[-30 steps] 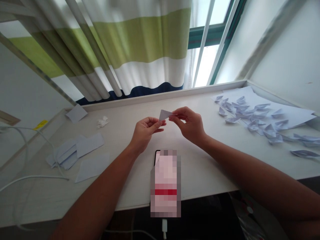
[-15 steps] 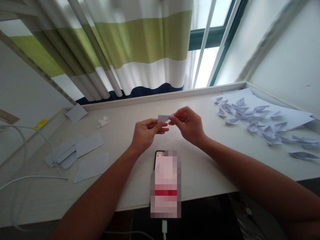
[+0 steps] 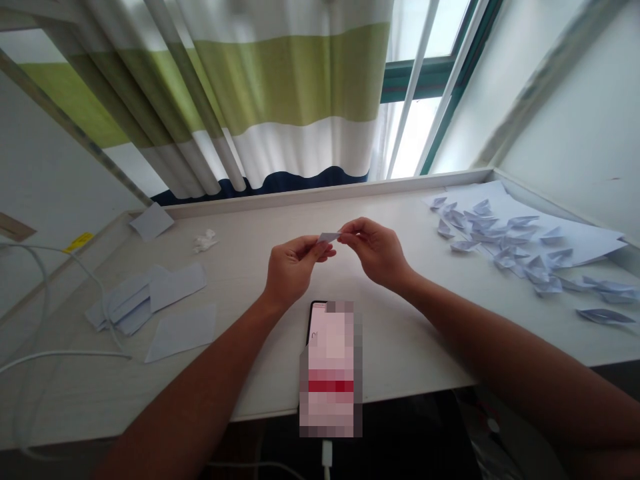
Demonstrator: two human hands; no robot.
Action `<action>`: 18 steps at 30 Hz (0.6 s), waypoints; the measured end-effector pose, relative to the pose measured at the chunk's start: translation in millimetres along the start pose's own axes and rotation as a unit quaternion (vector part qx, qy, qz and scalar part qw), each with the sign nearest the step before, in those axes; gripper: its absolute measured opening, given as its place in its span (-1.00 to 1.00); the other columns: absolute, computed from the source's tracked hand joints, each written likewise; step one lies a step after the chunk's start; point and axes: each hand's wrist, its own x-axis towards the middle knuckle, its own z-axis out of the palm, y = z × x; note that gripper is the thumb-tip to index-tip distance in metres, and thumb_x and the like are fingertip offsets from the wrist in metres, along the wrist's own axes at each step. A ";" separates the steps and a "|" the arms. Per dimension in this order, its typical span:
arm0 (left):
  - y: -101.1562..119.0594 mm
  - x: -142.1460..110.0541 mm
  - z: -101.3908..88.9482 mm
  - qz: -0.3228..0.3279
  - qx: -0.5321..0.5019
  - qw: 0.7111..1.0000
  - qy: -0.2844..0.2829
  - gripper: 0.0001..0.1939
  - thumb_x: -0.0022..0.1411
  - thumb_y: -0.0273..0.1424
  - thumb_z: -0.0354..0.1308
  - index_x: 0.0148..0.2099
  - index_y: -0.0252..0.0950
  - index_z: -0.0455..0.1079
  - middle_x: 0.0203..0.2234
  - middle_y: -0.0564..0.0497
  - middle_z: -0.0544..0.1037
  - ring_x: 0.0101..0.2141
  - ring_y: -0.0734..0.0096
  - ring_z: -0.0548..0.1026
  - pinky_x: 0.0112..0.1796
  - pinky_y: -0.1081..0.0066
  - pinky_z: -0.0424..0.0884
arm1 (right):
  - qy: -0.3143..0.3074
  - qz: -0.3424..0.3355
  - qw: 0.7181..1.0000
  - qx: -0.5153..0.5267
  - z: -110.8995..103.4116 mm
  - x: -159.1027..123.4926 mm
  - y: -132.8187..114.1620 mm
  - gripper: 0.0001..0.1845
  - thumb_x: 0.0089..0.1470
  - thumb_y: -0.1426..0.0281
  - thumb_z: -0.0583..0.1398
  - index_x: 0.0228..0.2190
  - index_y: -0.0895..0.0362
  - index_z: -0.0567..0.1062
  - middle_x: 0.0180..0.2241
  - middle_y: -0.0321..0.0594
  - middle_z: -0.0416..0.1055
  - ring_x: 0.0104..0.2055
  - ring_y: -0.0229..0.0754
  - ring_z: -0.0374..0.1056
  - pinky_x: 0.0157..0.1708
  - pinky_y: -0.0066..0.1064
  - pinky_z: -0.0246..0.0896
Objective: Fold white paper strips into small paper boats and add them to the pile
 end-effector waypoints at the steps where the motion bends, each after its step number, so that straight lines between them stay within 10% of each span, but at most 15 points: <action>1: -2.1 0.8 -1.1 0.011 0.012 1.000 -0.002 -0.71 0.27 -0.17 0.51 -0.08 -0.26 0.73 -0.27 -0.07 0.79 -0.23 0.18 0.77 -0.07 0.17 0.72 | -0.001 0.010 1.000 0.013 0.0 0.9 1.6 -0.87 0.24 0.28 0.39 -0.29 0.06 0.61 -0.29 -0.21 0.67 -0.20 -0.09 0.61 -0.08 -0.10 0.59; 10: 3.5 3.8 0.5 -0.046 -0.055 0.997 -0.032 -0.63 0.14 -0.14 0.58 -0.16 -0.32 0.70 -0.33 -0.11 0.78 -0.29 0.12 0.78 -0.15 0.14 0.75 | 0.048 -0.017 0.995 0.091 -0.1 0.3 -1.8 -0.69 0.10 0.27 0.52 -0.16 0.03 0.61 -0.33 -0.28 0.68 -0.24 -0.11 0.64 -0.10 -0.14 0.63; 18: 4.0 6.0 -3.7 -0.085 -0.071 0.993 -0.046 -0.57 0.09 -0.09 0.60 -0.19 -0.33 0.68 -0.29 -0.15 0.79 -0.26 0.06 0.79 -0.09 0.08 0.74 | -0.042 0.119 0.977 0.174 -1.9 4.2 3.0 -0.52 -0.05 0.04 0.59 -0.27 0.13 0.68 -0.35 -0.19 0.68 -0.29 -0.11 0.63 -0.14 -0.14 0.64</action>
